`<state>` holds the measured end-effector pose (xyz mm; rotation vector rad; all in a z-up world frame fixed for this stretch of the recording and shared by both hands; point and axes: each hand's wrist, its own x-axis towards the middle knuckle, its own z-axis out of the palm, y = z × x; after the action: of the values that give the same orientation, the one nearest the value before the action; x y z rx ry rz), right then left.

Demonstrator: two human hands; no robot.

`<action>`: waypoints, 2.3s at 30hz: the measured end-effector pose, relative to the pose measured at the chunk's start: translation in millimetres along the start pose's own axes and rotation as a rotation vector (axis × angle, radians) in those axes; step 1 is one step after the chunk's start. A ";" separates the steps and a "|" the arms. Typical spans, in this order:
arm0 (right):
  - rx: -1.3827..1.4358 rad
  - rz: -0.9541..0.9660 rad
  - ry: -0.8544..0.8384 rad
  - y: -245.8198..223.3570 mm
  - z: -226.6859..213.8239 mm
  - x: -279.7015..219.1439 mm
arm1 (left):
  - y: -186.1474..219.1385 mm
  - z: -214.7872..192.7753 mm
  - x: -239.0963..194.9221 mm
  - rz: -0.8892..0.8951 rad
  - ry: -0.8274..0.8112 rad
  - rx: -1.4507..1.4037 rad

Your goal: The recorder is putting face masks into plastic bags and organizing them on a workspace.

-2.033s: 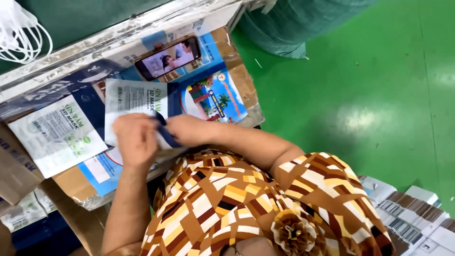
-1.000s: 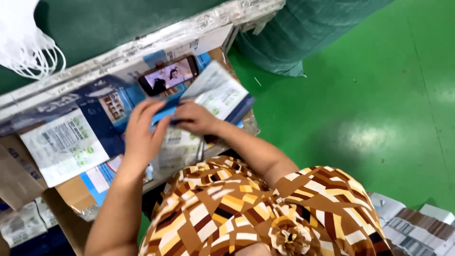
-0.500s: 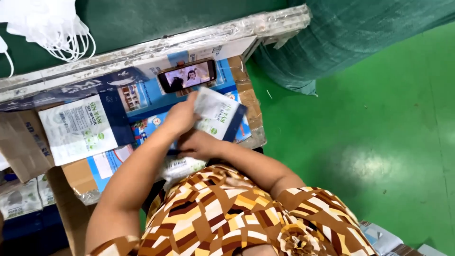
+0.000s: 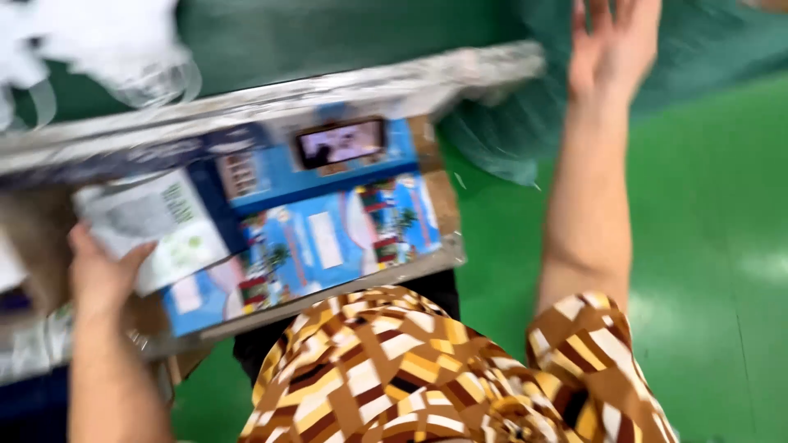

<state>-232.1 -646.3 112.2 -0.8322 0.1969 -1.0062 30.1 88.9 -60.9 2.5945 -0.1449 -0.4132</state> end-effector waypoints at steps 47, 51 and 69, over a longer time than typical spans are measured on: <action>-0.881 0.455 -0.621 241.0 87.8 -305.2 | 173.4 14.8 -77.6 0.774 0.081 -0.653; -0.802 0.373 -0.757 230.9 132.7 -322.1 | 176.2 39.3 -90.0 0.953 -0.194 -0.126; -1.148 0.604 -0.653 212.3 48.2 -267.2 | 101.6 118.2 -21.4 0.368 0.161 0.205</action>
<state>-211.9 -348.7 -60.5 -1.9408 0.4383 0.0759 -30.2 -50.4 -102.4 2.7061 -0.6245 -0.0574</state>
